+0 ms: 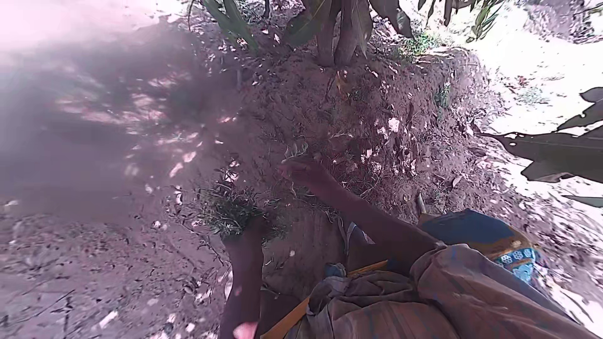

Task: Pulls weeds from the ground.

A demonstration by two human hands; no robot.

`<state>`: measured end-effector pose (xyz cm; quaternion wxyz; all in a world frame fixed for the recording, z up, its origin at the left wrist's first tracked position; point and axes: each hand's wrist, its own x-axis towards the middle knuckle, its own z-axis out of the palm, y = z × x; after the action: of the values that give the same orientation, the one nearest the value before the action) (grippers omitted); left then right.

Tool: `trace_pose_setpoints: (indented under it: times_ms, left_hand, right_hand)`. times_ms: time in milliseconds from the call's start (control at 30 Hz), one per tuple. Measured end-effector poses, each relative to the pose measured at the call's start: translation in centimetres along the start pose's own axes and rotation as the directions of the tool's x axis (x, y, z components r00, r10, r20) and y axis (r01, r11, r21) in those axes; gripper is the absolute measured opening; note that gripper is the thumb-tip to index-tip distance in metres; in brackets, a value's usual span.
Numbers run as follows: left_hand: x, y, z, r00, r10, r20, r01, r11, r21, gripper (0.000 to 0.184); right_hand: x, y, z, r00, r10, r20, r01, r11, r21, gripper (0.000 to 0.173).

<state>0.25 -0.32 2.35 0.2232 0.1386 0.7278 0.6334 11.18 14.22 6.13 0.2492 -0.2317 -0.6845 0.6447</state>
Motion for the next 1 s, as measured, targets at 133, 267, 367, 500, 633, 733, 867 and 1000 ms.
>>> trace_pose_setpoints:
  times_ms: [133,267,367,500,633,733,867,1000]
  left_hand:
    - [-0.2,-0.9,-1.0,0.986,0.012,0.169,-0.043,0.983,0.181,0.05]
    - [0.3,-1.5,-1.6,0.995,-0.017,0.096,0.004,0.991,0.134,0.049]
    - [1.4,-1.8,-1.2,0.999,-0.041,-0.027,0.039,0.995,-0.088,0.034]
    - [2.9,-0.9,-2.6,0.973,-0.102,-0.206,0.041,0.959,-0.282,0.023]
    - [5.0,-0.1,-6.5,0.953,-0.035,-0.302,-0.11,0.886,-0.45,0.02]
    - [5.6,0.3,-8.7,0.941,0.086,-0.328,-0.238,0.856,-0.458,0.028]
    - [5.8,0.2,-8.3,0.96,0.105,-0.258,-0.224,0.842,-0.491,0.028]
    - [5.6,0.3,-7.0,0.974,0.129,-0.185,-0.205,0.845,-0.494,0.027]
  right_hand:
    - [-1.3,0.7,4.5,0.967,0.154,0.202,-0.151,0.988,-0.029,0.029]
    - [-1.1,1.2,5.0,0.956,0.129,0.265,-0.141,0.99,0.026,0.036]
    - [-0.3,1.1,4.1,0.949,0.158,0.274,-0.149,0.987,-0.053,0.04]
    - [1.1,7.2,-0.4,0.984,0.174,0.038,-0.111,0.77,-0.629,0.04]
    - [-0.1,10.5,-4.6,0.804,0.572,-0.165,-0.403,0.319,-0.858,0.056]
    - [-0.3,11.5,-7.6,0.739,0.568,-0.363,-0.588,0.281,-0.758,0.072]
    - [1.1,9.1,-10.2,0.824,0.314,-0.472,-0.565,0.509,-0.649,0.05]
    - [2.6,5.9,-11.8,0.842,0.046,-0.538,-0.436,0.645,-0.627,0.04]
